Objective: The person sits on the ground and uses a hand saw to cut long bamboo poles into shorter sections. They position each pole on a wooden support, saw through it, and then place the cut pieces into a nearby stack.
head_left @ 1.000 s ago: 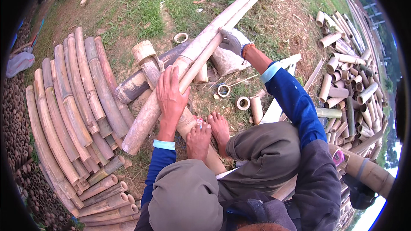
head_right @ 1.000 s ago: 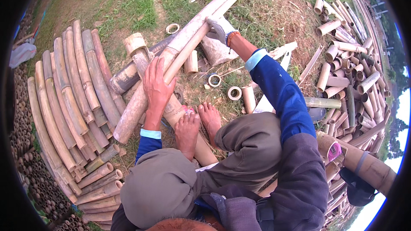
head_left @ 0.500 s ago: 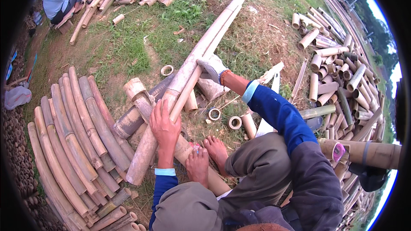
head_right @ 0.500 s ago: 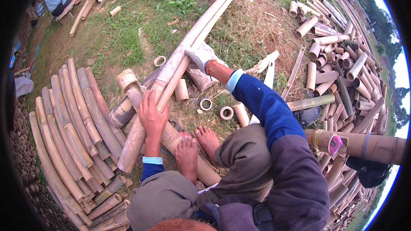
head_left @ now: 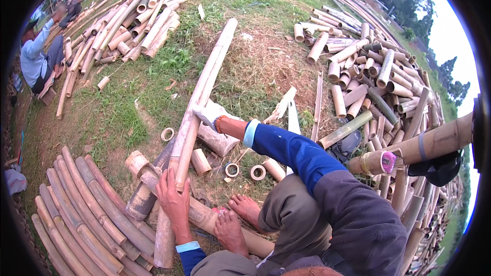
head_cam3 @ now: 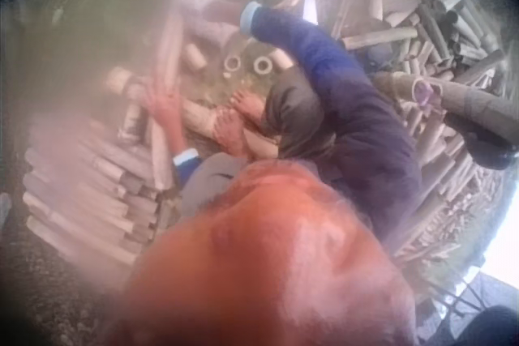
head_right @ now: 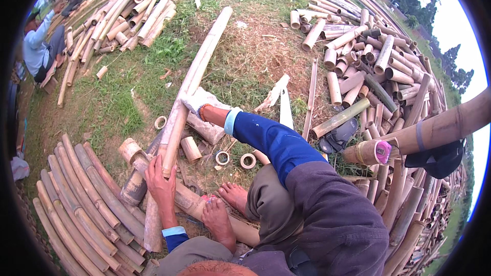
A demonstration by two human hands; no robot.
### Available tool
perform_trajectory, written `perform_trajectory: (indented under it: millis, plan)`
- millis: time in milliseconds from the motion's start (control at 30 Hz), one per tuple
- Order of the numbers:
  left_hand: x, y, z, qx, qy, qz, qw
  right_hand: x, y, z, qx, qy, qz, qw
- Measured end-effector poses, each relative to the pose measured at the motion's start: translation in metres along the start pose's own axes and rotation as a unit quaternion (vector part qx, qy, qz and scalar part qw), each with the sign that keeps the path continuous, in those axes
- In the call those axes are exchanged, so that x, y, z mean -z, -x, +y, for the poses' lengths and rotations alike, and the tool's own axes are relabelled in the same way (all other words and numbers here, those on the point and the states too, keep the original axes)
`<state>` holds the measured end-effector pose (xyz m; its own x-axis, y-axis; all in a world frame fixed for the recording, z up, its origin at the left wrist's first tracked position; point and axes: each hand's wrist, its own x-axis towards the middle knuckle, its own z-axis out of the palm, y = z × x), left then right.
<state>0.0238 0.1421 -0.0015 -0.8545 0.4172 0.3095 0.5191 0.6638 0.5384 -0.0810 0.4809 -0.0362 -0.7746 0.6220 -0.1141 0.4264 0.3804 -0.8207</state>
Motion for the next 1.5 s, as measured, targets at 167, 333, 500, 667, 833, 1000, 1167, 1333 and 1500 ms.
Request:
perform_trajectory:
  millis: [167, 333, 500, 667, 833, 1000, 1167, 1333, 1500]
  plan:
    - [0.004, 0.002, -0.017, 0.032, 0.009, 0.0, 0.999, 0.007, 0.035, -0.048, 0.021, 0.092, 0.0, 0.996]
    - [0.003, 0.002, -0.025, 0.04, 0.008, 0.001, 0.999, 0.012, 0.061, -0.079, 0.144, 0.163, 0.028, 0.976]
    - [-0.004, 0.0, -0.012, 0.023, 0.044, -0.024, 0.998, 0.002, 0.04, -0.032, 0.465, 0.23, 0.148, 0.842]
    - [0.01, 0.001, -0.023, 0.069, 0.054, -0.004, 0.996, -0.009, 0.063, -0.064, 0.531, 0.279, -0.124, 0.791]
    - [0.007, 0.002, -0.021, 0.084, 0.052, -0.004, 0.995, -0.007, 0.07, -0.067, 0.562, 0.277, -0.08, 0.775]
    - [0.0, 0.004, -0.023, 0.064, 0.062, -0.002, 0.996, -0.023, 0.069, -0.055, 0.546, 0.344, -0.036, 0.763]
    - [0.004, 0.005, -0.023, 0.064, 0.053, 0.003, 0.997, -0.03, 0.076, -0.058, 0.538, 0.331, -0.016, 0.775]
    - [0.006, 0.005, -0.022, 0.064, 0.055, 0.006, 0.996, -0.029, 0.085, -0.062, 0.529, 0.358, 0.014, 0.769]
    - [0.003, 0.006, -0.024, 0.061, 0.058, 0.008, 0.996, -0.025, 0.087, -0.062, 0.535, 0.375, 0.021, 0.757]
